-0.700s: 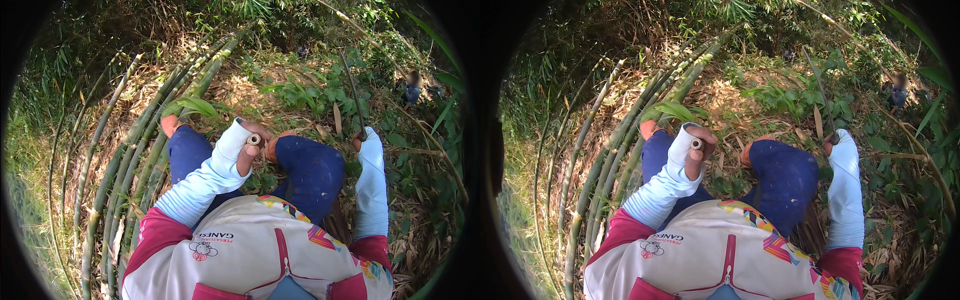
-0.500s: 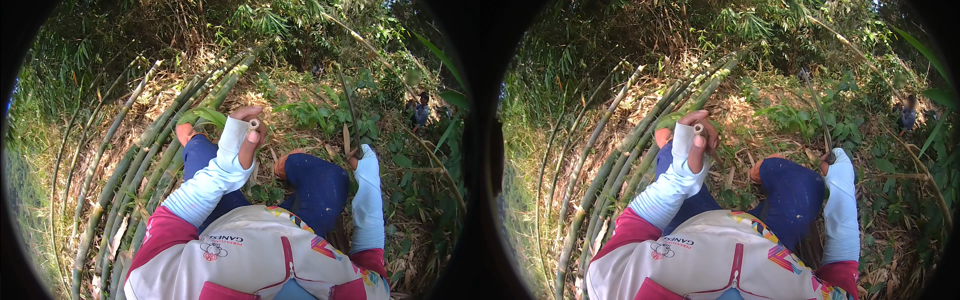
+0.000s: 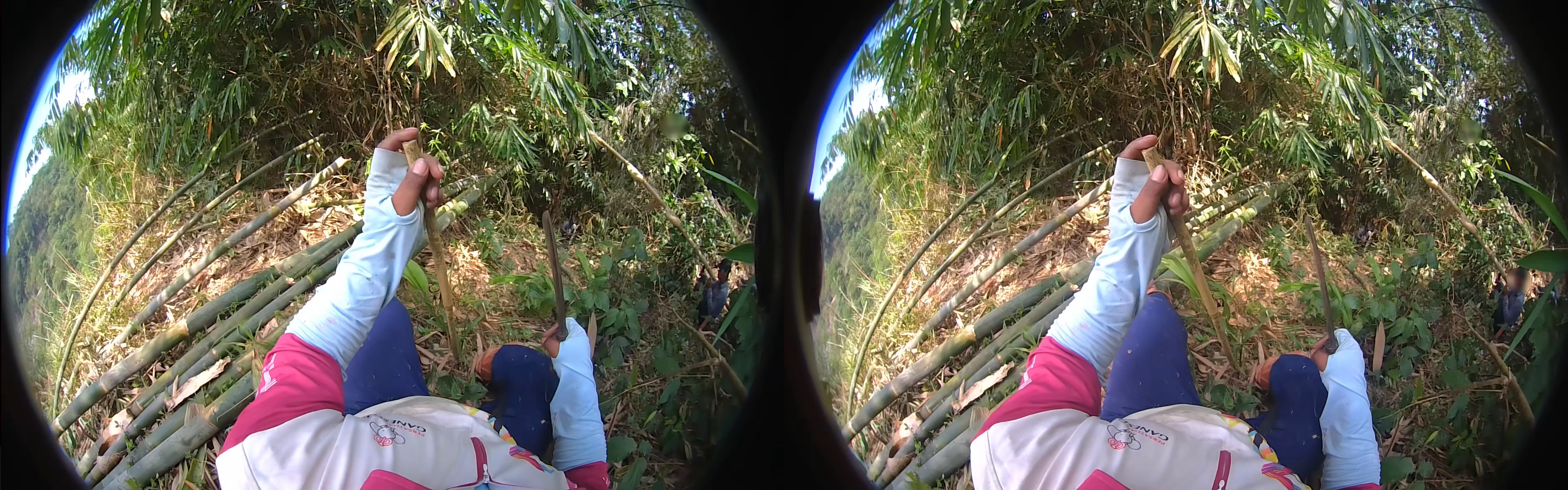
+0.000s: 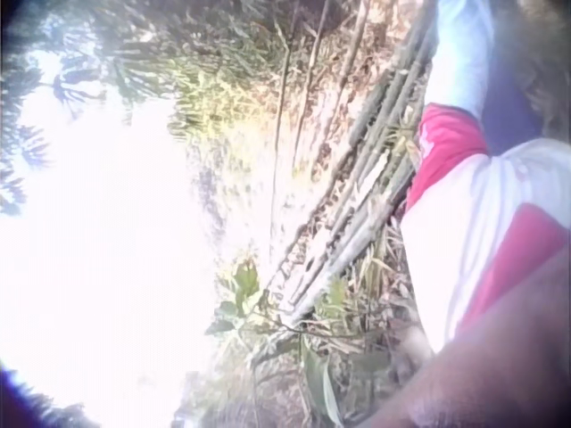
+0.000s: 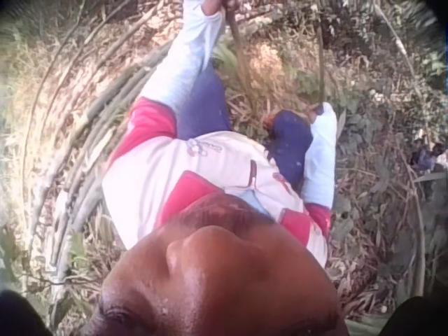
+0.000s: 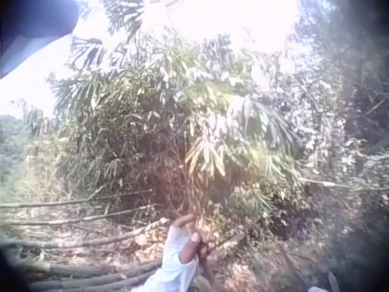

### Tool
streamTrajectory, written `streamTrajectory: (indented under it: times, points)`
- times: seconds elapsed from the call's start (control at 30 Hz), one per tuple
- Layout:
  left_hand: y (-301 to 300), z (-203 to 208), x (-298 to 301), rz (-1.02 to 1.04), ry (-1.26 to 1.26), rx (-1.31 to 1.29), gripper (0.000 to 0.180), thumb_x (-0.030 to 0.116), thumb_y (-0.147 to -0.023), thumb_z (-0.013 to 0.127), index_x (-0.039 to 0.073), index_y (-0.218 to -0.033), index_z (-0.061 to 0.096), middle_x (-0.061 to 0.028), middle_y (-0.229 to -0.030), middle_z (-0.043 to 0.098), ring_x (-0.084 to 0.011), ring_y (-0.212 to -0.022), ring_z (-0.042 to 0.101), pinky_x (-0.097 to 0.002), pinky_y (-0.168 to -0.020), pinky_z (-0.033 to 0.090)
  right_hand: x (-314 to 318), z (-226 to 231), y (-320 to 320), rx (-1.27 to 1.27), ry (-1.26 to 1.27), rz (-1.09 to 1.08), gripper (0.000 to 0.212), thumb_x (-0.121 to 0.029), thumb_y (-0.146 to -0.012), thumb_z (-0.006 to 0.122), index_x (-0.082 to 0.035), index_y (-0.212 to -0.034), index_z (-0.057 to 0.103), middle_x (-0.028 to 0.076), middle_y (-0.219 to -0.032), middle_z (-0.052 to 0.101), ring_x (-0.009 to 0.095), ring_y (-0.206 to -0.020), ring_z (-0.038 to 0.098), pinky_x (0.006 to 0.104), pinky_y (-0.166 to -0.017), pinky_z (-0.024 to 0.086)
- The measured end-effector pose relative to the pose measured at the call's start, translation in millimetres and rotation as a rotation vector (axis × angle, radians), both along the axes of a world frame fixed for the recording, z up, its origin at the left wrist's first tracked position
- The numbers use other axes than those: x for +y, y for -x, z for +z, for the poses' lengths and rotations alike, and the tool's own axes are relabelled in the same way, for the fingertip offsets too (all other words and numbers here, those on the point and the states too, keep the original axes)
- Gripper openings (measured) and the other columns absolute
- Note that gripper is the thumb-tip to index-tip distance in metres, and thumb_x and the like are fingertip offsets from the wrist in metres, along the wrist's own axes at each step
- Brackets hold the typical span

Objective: The person sits on the ground in a bamboo grove and uses a machete to chop a bamboo stalk into smaller pieces. They repeatedly strike the bamboo, reposition it, and gather the cut sections.

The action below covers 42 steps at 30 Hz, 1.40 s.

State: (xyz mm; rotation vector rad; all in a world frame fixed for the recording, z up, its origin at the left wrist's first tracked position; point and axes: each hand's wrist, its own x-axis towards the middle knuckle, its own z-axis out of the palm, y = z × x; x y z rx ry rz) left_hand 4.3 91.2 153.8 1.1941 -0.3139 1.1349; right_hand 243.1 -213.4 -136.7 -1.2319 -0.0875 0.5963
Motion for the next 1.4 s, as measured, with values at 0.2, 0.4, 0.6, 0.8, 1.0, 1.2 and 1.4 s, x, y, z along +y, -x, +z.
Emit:
streamTrajectory:
  times: [0.2, 0.4, 0.6, 0.8, 1.0, 1.2, 1.4]
  points:
    - [14.5, -17.6, 24.7, 0.029, 0.040, 0.066, 0.048, 0.017, -0.094, 0.060, 0.011, -0.133, 0.034, -0.0138, -0.089, 0.064, -0.0129, -0.056, 0.051, -0.0280, -0.049, 0.046, 22.3, 61.7, 84.4, -0.541, 0.405, 0.241, 0.014, 0.003, -0.070, 0.065, -0.006, -0.077, 0.058, 0.003, -0.060, 0.056, 0.012, -0.048, 0.051, 0.0283, -0.044, 0.039]
    - [23.8, -43.3, 26.1, 0.121, 0.159, 0.182, 0.052, 0.028, -0.094, 0.058, 0.001, -0.127, 0.029, -0.0231, -0.100, 0.064, -0.0157, -0.064, 0.058, -0.0300, -0.056, 0.052, 23.1, 61.0, 108.3, -0.250, 0.322, 0.321, 0.013, 0.003, -0.070, 0.066, -0.003, -0.078, 0.058, 0.006, -0.063, 0.058, 0.013, -0.048, 0.052, 0.0274, -0.043, 0.041]
    - [34.5, -44.0, 43.0, 0.031, 0.106, 0.097, 0.042, 0.026, -0.099, 0.050, 0.009, -0.132, 0.031, -0.0293, -0.113, 0.060, -0.0231, -0.072, 0.065, -0.0369, -0.064, 0.058, 17.8, 12.4, 98.0, -0.214, 0.271, 0.357, 0.012, -0.001, -0.072, 0.067, -0.002, -0.080, 0.058, 0.007, -0.063, 0.058, 0.014, -0.047, 0.052, 0.0285, -0.043, 0.042]
    - [48.7, -43.4, 67.1, 0.165, 0.061, 0.190, 0.040, 0.019, -0.097, 0.053, 0.007, -0.130, 0.033, -0.0300, -0.116, 0.057, -0.0275, -0.078, 0.067, -0.0406, -0.069, 0.060, 20.4, 11.9, 101.1, -0.173, 0.249, 0.343, 0.013, -0.002, -0.072, 0.066, -0.003, -0.080, 0.057, 0.006, -0.062, 0.057, 0.014, -0.047, 0.052, 0.0296, -0.043, 0.042]
    - [59.8, -57.8, 88.5, 0.454, 0.008, 0.273, 0.045, 0.020, -0.094, 0.061, -0.005, -0.128, 0.046, -0.0235, -0.109, 0.062, -0.0265, -0.086, 0.066, -0.0360, -0.079, 0.057, 18.1, 6.1, 98.7, -0.192, 0.249, 0.366, 0.012, -0.002, -0.073, 0.066, -0.004, -0.080, 0.057, 0.005, -0.062, 0.056, 0.013, -0.047, 0.051, 0.0281, -0.043, 0.041]
    - [70.3, -66.3, 98.9, 0.700, -0.053, 0.340, 0.049, 0.027, -0.092, 0.065, -0.006, -0.124, 0.047, -0.0220, -0.102, 0.066, -0.0240, -0.084, 0.068, -0.0325, -0.071, 0.057, 20.6, 12.2, 104.1, -0.179, 0.289, 0.365, 0.011, -0.002, -0.072, 0.065, -0.004, -0.079, 0.056, 0.004, -0.061, 0.055, 0.012, -0.047, 0.050, 0.0280, -0.043, 0.039]
    - [79.7, -80.3, 113.3, 0.711, -0.003, 0.317, 0.045, 0.026, -0.091, 0.066, -0.002, -0.119, 0.046, -0.0214, -0.101, 0.067, -0.0233, -0.078, 0.068, -0.0327, -0.068, 0.057, 23.6, 14.4, 104.5, -0.169, 0.423, 0.387, 0.009, -0.005, -0.074, 0.066, -0.006, -0.079, 0.059, 0.004, -0.060, 0.053, 0.015, -0.050, 0.051, 0.0314, -0.044, 0.040]
